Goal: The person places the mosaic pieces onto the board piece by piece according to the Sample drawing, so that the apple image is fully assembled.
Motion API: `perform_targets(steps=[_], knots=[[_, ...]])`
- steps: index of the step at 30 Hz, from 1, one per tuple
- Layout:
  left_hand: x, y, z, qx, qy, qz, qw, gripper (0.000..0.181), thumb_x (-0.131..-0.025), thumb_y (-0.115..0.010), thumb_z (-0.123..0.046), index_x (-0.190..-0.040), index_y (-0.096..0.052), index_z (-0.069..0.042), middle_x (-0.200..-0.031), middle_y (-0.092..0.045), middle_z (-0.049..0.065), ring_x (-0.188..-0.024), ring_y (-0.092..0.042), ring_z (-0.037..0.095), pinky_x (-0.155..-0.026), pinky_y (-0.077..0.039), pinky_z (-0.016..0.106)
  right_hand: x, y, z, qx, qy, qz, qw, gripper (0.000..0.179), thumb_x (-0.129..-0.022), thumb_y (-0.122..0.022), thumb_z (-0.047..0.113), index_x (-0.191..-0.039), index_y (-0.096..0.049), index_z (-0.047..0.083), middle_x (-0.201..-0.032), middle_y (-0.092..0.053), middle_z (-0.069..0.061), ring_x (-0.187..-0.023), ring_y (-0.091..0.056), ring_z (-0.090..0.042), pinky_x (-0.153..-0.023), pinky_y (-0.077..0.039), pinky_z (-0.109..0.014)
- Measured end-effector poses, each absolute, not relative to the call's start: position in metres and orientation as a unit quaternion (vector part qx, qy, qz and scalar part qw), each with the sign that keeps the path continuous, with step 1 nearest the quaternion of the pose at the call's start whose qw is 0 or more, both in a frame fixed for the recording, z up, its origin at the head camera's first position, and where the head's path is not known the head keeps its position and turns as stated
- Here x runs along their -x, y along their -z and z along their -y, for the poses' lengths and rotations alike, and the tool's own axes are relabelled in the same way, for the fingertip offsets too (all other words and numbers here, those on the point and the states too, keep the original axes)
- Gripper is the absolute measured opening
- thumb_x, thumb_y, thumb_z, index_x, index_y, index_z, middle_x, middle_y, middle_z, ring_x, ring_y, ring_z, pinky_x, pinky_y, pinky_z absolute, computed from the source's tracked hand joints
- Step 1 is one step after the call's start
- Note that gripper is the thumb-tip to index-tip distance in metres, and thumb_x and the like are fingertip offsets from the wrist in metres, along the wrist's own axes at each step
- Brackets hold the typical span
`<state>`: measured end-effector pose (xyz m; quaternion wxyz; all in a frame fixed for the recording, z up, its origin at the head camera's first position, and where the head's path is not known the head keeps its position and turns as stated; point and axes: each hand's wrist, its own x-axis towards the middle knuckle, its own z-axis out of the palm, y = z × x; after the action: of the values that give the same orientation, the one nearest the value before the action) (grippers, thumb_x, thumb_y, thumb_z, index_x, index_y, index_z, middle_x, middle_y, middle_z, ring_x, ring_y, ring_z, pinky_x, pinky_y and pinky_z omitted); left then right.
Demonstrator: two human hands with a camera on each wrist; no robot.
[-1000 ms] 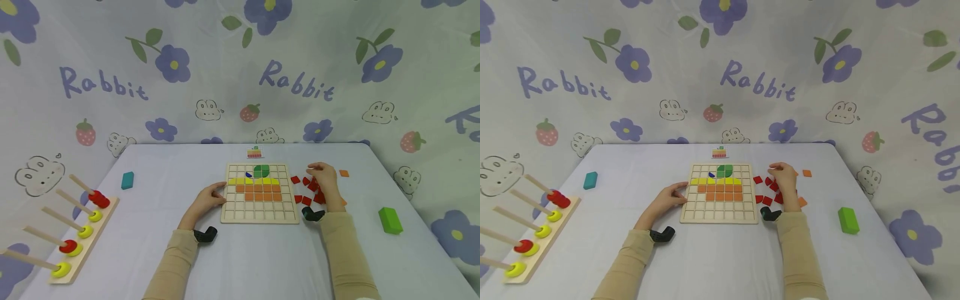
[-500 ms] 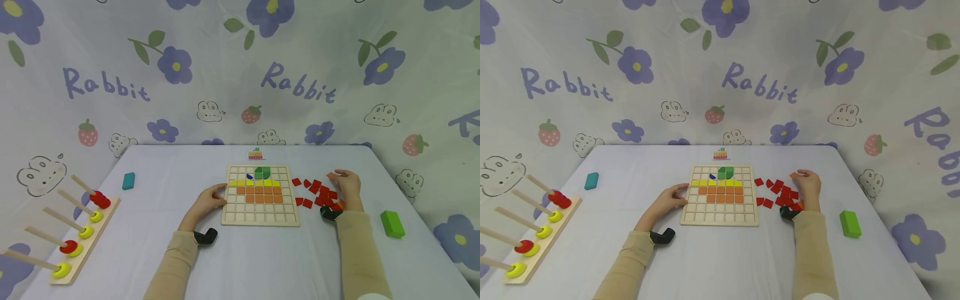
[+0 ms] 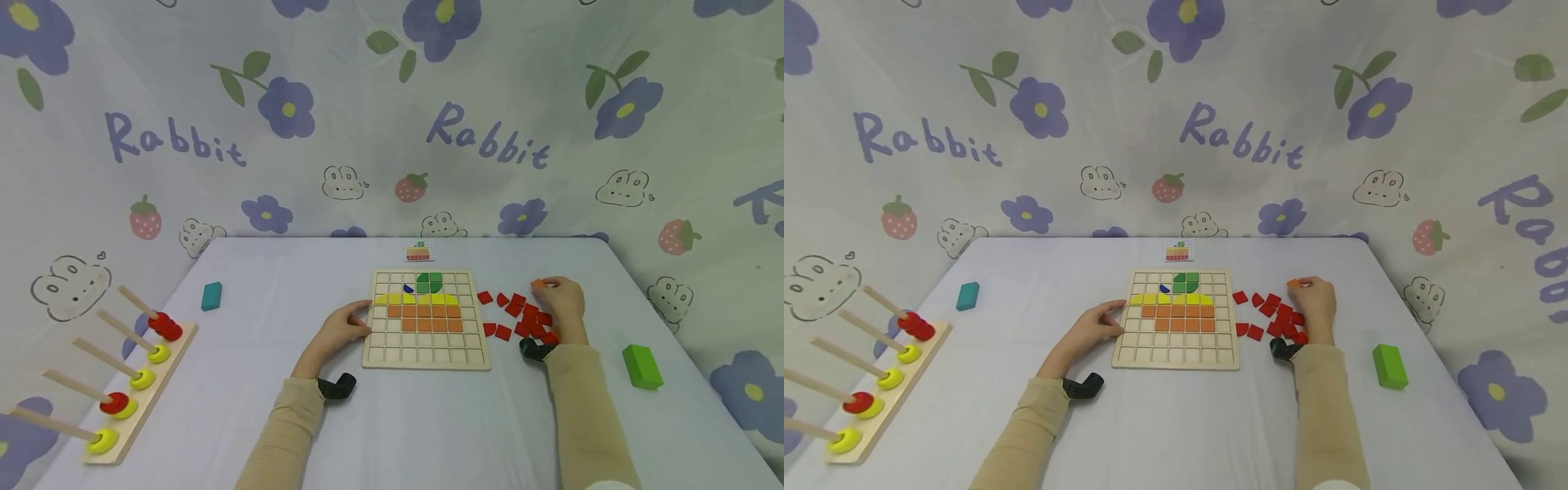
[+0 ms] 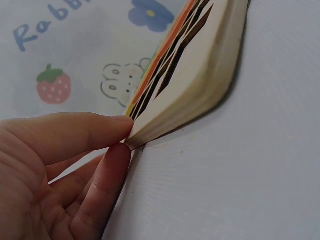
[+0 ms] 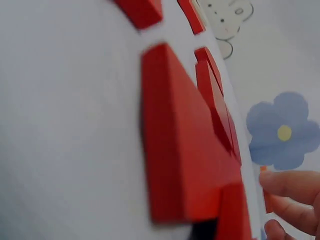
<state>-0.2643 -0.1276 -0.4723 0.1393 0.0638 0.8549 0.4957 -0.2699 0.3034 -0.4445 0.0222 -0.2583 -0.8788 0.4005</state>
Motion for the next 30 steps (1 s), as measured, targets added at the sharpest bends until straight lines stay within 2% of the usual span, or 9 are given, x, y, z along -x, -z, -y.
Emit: perform_targets(steps=[3, 6, 8, 10, 13, 20, 26, 30], knots=[[0.264, 0.472, 0.128, -0.065, -0.498, -0.853, 0.14, 0.061, -0.078, -0.071, -0.012, -0.135, -0.049, -0.016, -0.085, -0.061, 0.007, -0.07, -0.053, 0.016, -0.062, -0.043, 0.027, 0.272, 0.438, -0.291, 0.23, -0.466, 0.853, 0.042, 0.047, -0.088, -0.059, 0.023, -0.128, -0.051, 0.0, -0.115, -0.055, -0.02, -0.1, -0.055, -0.03, -0.081, -0.046, -0.032], [0.264, 0.472, 0.128, -0.063, -0.497, -0.855, 0.138, 0.061, -0.078, -0.071, -0.012, -0.135, -0.049, -0.017, -0.085, -0.061, 0.007, -0.07, -0.052, 0.016, -0.062, -0.042, 0.027, 0.274, 0.429, -0.271, 0.197, -0.571, 0.796, 0.04, 0.047, -0.087, -0.063, 0.016, -0.13, -0.049, 0.002, -0.097, -0.061, -0.006, -0.083, -0.063, -0.018, -0.073, -0.05, -0.024], [0.264, 0.471, 0.128, -0.064, -0.493, -0.857, 0.136, 0.061, -0.078, -0.071, -0.013, -0.135, -0.049, -0.017, -0.085, -0.061, 0.007, -0.07, -0.052, 0.016, -0.062, -0.042, 0.027, 0.275, 0.423, -0.256, 0.177, -0.626, 0.759, 0.023, 0.048, -0.086, -0.064, 0.012, -0.13, -0.047, 0.002, -0.087, -0.059, 0.003, -0.076, -0.062, -0.012, -0.072, -0.05, -0.023], [0.264, 0.471, 0.127, -0.065, -0.493, -0.857, 0.134, 0.061, -0.078, -0.071, -0.012, -0.135, -0.049, -0.016, -0.085, -0.061, 0.007, -0.071, -0.052, 0.016, -0.062, -0.042, 0.027, 0.274, 0.415, -0.239, 0.153, -0.655, 0.74, 0.0, 0.048, -0.086, -0.063, 0.009, -0.13, -0.045, 0.002, -0.082, -0.059, 0.006, -0.071, -0.06, -0.009, -0.069, -0.049, -0.022], [0.264, 0.47, 0.127, -0.069, -0.497, -0.855, 0.134, 0.061, -0.078, -0.071, -0.012, -0.135, -0.049, -0.016, -0.084, -0.061, 0.007, -0.069, -0.052, 0.015, -0.061, -0.042, 0.027, 0.274, 0.412, -0.215, 0.12, -0.67, 0.731, -0.037, 0.046, -0.086, -0.063, 0.008, -0.129, -0.046, 0.001, -0.083, -0.059, 0.007, -0.072, -0.06, -0.009, -0.07, -0.049, -0.022], [0.265, 0.47, 0.126, -0.065, -0.496, -0.855, 0.137, 0.061, -0.077, -0.071, -0.012, -0.134, -0.05, -0.016, -0.084, -0.061, 0.007, -0.069, -0.052, 0.015, -0.061, -0.042, 0.026, 0.271, 0.423, -0.153, 0.046, -0.665, 0.739, -0.097, 0.033, -0.088, -0.061, 0.007, -0.119, -0.054, -0.003, -0.088, -0.061, -0.001, -0.076, -0.061, -0.01, -0.079, -0.05, -0.029], [0.265, 0.47, 0.126, -0.066, -0.492, -0.857, 0.135, 0.061, -0.077, -0.071, -0.012, -0.134, -0.05, -0.015, -0.084, -0.061, 0.007, -0.069, -0.052, 0.015, -0.061, -0.042, 0.026, 0.262, 0.432, -0.112, 0.042, -0.65, 0.746, -0.137, 0.021, -0.084, -0.066, 0.009, -0.103, -0.064, 0.0, -0.089, -0.065, -0.006, -0.072, -0.062, -0.014, -0.068, -0.052, -0.026], [0.264, 0.471, 0.126, -0.066, -0.494, -0.856, 0.136, 0.061, -0.078, -0.071, -0.012, -0.134, -0.05, -0.016, -0.084, -0.061, 0.007, -0.071, -0.053, 0.016, -0.062, -0.043, 0.026, 0.258, 0.437, -0.098, 0.038, -0.594, 0.795, -0.12, 0.014, -0.081, -0.07, 0.013, -0.093, -0.068, 0.005, -0.086, -0.066, -0.005, -0.068, -0.059, -0.012, -0.061, -0.049, -0.024]])
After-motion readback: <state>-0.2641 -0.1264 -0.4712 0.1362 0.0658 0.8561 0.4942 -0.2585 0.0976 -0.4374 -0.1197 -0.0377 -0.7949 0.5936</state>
